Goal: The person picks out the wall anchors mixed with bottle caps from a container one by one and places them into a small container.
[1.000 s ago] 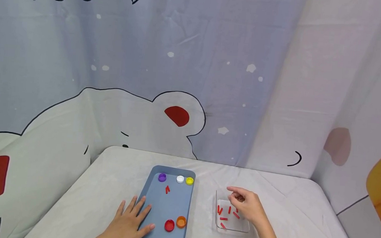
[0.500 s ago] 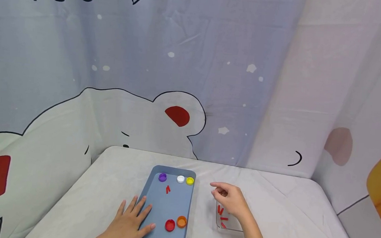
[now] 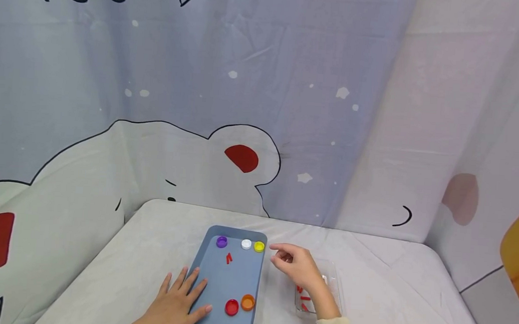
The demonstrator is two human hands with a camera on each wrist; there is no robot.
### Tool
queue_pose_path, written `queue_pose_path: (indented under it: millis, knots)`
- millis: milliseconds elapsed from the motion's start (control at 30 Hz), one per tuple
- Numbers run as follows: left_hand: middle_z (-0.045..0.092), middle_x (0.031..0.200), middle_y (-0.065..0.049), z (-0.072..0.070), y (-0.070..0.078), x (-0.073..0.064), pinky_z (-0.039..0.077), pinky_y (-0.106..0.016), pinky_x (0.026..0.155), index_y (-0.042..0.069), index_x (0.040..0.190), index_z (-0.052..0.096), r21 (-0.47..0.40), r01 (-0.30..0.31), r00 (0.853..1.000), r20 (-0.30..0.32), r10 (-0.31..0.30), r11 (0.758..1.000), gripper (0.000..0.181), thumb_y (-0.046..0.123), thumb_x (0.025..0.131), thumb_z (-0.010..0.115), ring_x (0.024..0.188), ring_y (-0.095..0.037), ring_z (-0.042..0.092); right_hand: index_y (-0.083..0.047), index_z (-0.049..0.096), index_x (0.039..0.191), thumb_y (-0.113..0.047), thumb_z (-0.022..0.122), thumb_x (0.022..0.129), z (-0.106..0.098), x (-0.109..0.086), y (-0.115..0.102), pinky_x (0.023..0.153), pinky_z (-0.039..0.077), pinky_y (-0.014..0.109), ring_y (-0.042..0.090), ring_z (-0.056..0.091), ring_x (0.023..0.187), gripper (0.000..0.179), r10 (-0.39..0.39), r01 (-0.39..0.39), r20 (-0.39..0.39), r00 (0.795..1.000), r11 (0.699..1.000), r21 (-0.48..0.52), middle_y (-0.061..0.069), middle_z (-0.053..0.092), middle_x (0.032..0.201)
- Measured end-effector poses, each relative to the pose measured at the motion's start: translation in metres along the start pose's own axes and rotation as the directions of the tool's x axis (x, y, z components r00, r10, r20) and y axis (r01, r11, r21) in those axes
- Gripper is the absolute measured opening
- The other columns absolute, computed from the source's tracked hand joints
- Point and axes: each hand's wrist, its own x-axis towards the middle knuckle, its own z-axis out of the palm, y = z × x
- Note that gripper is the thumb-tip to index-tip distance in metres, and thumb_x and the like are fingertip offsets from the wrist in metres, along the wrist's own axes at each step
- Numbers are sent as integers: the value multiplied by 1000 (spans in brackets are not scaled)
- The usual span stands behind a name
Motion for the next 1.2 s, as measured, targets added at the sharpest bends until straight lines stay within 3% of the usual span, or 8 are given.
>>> queue_pose_path:
  millis: [300,600,867,1200]
  knots:
    - [34,162,-16,2,-1,0,5,-74,114,12,149,52,-16,5,1000,1,-5,1000,82,74,95,42,151,-47,18,-2,71,122,-20,75,93,18,16,-1,71,51,24,8,59,79,34,-39,37,53,998,999,28,-2,68,90]
    - [35,162,-15,3,-2,0,6,-74,114,12,149,53,0,7,1000,-4,-7,1000,84,76,95,40,151,-47,19,-5,73,119,-16,75,92,39,31,0,73,51,23,6,59,79,30,-87,81,107,990,995,62,-3,68,89]
    - [35,162,-16,1,-1,-1,7,-74,114,11,149,52,-10,2,1000,0,-2,1000,84,74,95,41,151,-47,19,-6,72,123,-20,75,93,54,43,-5,72,50,23,9,58,79,33,-61,58,154,986,998,28,-5,66,89]
    - [33,163,-16,0,-2,0,6,-74,114,13,150,51,-8,-3,1000,18,3,1000,83,75,96,39,152,-46,17,-2,72,121,-18,76,93,70,62,-4,70,50,22,7,57,77,33,-85,82,218,972,996,21,-4,67,89]
